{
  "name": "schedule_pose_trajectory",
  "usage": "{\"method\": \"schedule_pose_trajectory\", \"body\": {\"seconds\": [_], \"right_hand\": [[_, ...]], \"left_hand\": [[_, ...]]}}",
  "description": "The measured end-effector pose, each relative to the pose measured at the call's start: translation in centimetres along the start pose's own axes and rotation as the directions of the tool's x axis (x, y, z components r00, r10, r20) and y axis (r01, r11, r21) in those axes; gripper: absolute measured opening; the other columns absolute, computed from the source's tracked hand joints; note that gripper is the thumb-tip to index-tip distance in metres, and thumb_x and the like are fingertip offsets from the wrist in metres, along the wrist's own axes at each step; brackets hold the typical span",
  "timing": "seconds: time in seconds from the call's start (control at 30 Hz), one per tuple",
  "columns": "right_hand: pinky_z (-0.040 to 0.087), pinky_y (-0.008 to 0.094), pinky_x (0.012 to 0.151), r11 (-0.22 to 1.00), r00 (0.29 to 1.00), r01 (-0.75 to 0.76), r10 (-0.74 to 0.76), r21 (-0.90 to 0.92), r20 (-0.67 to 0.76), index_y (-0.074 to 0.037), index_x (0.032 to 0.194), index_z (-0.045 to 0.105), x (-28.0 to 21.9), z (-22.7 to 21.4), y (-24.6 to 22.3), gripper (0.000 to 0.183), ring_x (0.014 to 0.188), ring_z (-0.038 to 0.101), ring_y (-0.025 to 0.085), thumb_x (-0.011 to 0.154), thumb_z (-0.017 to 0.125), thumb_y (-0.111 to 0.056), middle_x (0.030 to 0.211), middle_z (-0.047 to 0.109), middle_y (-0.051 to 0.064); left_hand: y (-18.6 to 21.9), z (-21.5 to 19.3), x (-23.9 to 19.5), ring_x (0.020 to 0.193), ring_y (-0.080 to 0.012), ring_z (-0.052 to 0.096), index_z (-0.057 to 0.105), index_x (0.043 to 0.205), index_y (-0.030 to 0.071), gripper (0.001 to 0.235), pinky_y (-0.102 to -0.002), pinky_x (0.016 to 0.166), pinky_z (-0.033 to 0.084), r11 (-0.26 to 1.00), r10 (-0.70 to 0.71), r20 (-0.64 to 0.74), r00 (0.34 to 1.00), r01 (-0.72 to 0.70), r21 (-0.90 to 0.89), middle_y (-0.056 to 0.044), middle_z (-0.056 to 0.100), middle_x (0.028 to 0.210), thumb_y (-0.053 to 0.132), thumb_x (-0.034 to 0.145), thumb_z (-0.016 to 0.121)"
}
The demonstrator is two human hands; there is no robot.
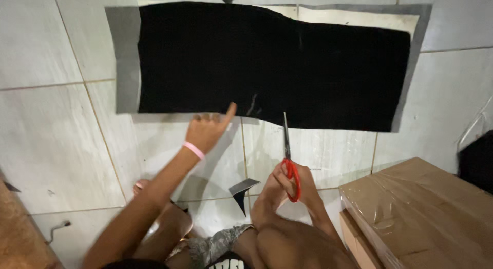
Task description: The person sits on a tiled floor and uses red-handled scissors to cut a large piece of black fabric into smaller rectangular pieces. The person repeatedly cuts strips and shapes, moving the fabric and cut pieces aside as they work.
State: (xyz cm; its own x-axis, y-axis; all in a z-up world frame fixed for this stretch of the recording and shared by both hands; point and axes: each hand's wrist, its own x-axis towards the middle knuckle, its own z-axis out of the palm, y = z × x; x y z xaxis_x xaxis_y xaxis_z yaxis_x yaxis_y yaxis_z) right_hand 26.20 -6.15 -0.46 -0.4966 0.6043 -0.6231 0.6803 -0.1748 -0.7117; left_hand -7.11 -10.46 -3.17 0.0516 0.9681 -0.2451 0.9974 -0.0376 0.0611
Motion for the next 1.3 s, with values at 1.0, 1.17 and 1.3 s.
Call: {"method": "schedule_pose_trajectory", "body": {"seconds": [1.0,1.17,1.3], "right_hand": [[0.049,0.031,0.048,0.841,0.953,-0.286,0.299,0.46,0.046,0.003,0.101,0.065,-2.7,-0.6,8.3,0.053,0.052,0.059,0.017,0.104,0.043,-0.046,0.063,0.059,0.009],[0.051,0.036,0.048,0.709,0.885,-0.419,0.458,0.567,0.08,-0.001,0.096,0.06,0.1,-1.0,9.2,0.049,0.052,0.061,0.022,0.1,0.043,-0.047,0.064,0.06,0.009],[0.051,0.038,0.05,0.753,0.858,-0.479,0.511,0.451,0.057,0.002,0.085,0.056,1.3,-2.0,8.4,0.058,0.052,0.058,0.023,0.105,0.044,-0.051,0.062,0.057,0.01]], "left_hand": [[19.3,-1.9,3.4,0.069,-0.0269,0.076,0.072,0.106,-0.001,0.021,-0.032,0.059,0.059,0.305,-0.404,-0.107,0.908,0.023,-0.952,-0.018,0.075,0.088,0.018,0.096,0.073],[19.1,-2.2,2.6,0.074,-0.025,0.076,0.073,0.107,0.001,0.026,-0.032,0.066,0.061,0.276,-0.181,-0.215,0.96,-0.161,-0.948,-0.016,0.076,0.091,0.023,0.094,0.075],[14.8,-1.4,5.7,0.104,-0.0307,0.072,0.071,0.105,0.008,0.016,-0.044,0.101,0.055,0.514,-0.343,-0.375,0.861,-0.163,-0.842,-0.012,0.075,0.103,0.021,0.096,0.073]]}}
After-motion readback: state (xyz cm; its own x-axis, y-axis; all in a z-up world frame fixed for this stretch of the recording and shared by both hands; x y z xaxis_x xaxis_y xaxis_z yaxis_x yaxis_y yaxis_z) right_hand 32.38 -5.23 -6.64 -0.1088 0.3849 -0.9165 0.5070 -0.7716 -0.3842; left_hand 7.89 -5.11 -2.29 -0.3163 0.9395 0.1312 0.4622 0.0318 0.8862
